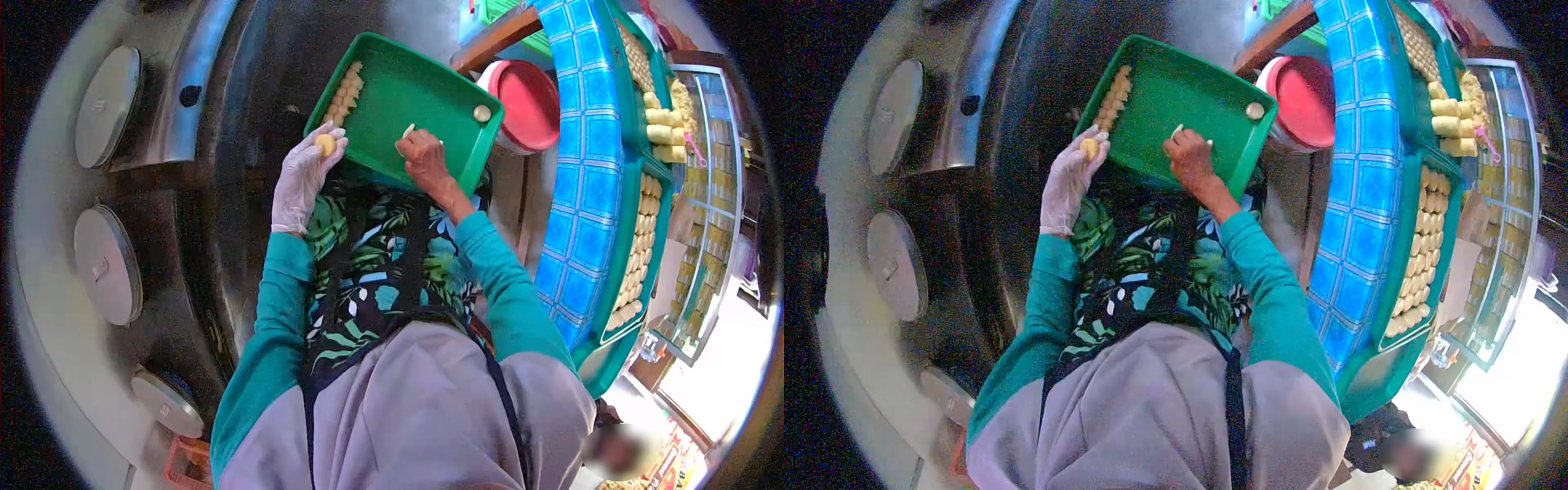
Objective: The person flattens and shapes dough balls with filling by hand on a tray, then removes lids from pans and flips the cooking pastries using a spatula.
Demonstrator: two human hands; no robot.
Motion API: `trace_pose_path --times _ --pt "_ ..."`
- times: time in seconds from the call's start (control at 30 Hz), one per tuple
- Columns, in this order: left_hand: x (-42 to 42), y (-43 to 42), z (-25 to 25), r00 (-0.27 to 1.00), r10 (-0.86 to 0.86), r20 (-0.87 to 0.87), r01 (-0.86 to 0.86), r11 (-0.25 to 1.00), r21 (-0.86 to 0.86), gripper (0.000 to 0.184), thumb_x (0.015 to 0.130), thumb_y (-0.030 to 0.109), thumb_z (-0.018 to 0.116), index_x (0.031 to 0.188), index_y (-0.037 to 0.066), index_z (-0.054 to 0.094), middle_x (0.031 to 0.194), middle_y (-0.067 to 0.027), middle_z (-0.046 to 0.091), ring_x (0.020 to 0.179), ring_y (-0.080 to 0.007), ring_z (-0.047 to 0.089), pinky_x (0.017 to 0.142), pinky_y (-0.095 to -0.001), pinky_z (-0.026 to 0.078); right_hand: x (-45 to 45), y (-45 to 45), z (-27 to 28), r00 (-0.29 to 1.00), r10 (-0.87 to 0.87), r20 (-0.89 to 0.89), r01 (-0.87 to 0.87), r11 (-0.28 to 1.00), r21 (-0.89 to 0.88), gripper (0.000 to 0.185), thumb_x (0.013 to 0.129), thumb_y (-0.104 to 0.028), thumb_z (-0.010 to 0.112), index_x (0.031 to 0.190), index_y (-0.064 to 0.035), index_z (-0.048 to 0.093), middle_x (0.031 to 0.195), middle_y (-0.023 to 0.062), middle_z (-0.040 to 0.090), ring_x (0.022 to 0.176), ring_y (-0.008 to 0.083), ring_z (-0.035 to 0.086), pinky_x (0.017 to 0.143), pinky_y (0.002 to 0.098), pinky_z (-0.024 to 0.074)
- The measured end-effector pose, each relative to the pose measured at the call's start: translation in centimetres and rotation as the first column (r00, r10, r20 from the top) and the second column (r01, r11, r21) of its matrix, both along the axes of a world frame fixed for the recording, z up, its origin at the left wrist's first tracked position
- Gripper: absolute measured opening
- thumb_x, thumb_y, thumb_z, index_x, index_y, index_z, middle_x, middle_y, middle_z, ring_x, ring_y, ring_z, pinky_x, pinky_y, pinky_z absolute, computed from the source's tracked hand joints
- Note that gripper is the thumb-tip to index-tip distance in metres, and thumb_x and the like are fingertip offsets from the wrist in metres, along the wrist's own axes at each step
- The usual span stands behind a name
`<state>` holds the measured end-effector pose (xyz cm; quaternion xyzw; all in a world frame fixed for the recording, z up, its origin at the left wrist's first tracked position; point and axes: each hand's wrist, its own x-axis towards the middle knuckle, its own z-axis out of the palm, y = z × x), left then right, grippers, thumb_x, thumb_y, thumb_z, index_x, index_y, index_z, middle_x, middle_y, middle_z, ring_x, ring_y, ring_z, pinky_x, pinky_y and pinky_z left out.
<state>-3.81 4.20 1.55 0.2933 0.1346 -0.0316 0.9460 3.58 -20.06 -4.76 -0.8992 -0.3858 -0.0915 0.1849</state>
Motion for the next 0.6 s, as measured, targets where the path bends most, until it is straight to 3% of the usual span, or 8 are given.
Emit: trace_pose_path --times 0.07,0.13,0.2,0.3,0.4,0.53,0.6 --pt "0.4 0.3 -1.0 1.000 -0.009 0.015 0.010 0.999 -0.040 0.053 0.087 0.002 0.056 0.134 -0.013 0.037 0.126 -0.0248 0.053 0.111 -0.0298 0.058 0.096 -0.0326 0.051 0.8 0.3 0.5 0.994 -0.071 -0.079 0.087 0.973 0.215 0.007 0.069 -0.002 0.060 0.073 -0.0081 0.059 0.073 0.0099 0.054 0.073 0.0303 0.056 0.061 0.0423 0.0462" --pt "0.3 0.4 -1.0 0.999 -0.032 0.006 0.032 0.999 -0.018 0.053 0.087 0.002 0.056 0.134 -0.012 0.037 0.125 -0.0250 0.053 0.111 -0.0302 0.059 0.097 -0.0336 0.051 0.9 0.3 1.0 0.989 -0.091 -0.121 0.115 0.970 0.216 0.005 0.072 -0.004 0.060 0.074 -0.0087 0.062 0.075 0.0101 0.058 0.074 0.0301 0.059 0.062 0.0415 0.0473" --pt "0.4 0.5 -1.2 0.999 -0.031 0.008 0.031 0.999 -0.016 0.053 0.087 0.001 0.055 0.134 -0.012 0.038 0.125 -0.0251 0.053 0.111 -0.0303 0.059 0.097 -0.0339 0.051 1.1 -0.1 0.6 0.980 -0.062 -0.189 0.069 0.997 0.029 0.008 0.072 -0.012 0.063 0.079 -0.0088 0.065 0.078 0.0126 0.060 0.079 0.0322 0.059 0.067 0.0421 0.0479" --pt "0.6 0.4 -1.6 0.999 -0.032 0.015 0.032 0.999 -0.025 0.052 0.086 0.000 0.054 0.134 -0.012 0.039 0.125 -0.0253 0.053 0.111 -0.0306 0.059 0.097 -0.0338 0.051 1.8 -1.1 1.0 0.950 -0.047 -0.307 0.071 0.995 0.069 0.012 0.073 -0.012 0.063 0.083 -0.0091 0.068 0.078 0.0128 0.063 0.081 0.0324 0.062 0.068 0.0423 0.0496" --pt "0.2 0.2 -1.0 1.000 -0.024 -0.006 0.023 1.000 -0.018 0.050 0.087 -0.001 0.053 0.134 -0.011 0.040 0.125 -0.0252 0.054 0.111 -0.0305 0.060 0.096 -0.0334 0.051 3.8 -1.8 0.1 0.945 -0.164 -0.284 0.215 0.964 0.157 0.009 0.072 -0.012 0.064 0.079 -0.0098 0.069 0.076 0.0126 0.063 0.080 0.0322 0.063 0.069 0.0425 0.0505" --pt "0.6 0.4 -1.6 0.999 -0.039 0.003 0.039 0.999 -0.018 0.049 0.087 -0.001 0.053 0.133 -0.011 0.040 0.125 -0.0244 0.054 0.110 -0.0300 0.060 0.095 -0.0335 0.052 4.7 -1.5 -0.2 0.975 -0.123 -0.183 0.153 0.975 0.161 0.010 0.069 -0.010 0.064 0.078 -0.0101 0.068 0.076 0.0129 0.063 0.078 0.0324 0.062 0.067 0.0428 0.0505" --pt "0.6 0.4 -2.0 0.999 -0.038 0.003 0.038 0.999 -0.010 0.049 0.087 -0.001 0.053 0.133 -0.011 0.041 0.124 -0.0242 0.055 0.110 -0.0298 0.060 0.095 -0.0336 0.052 4.3 -1.3 0.1 0.995 -0.040 -0.088 0.037 0.999 -0.037 0.010 0.069 -0.009 0.064 0.077 -0.0103 0.068 0.075 0.0131 0.062 0.074 0.0324 0.062 0.065 0.0432 0.0502"
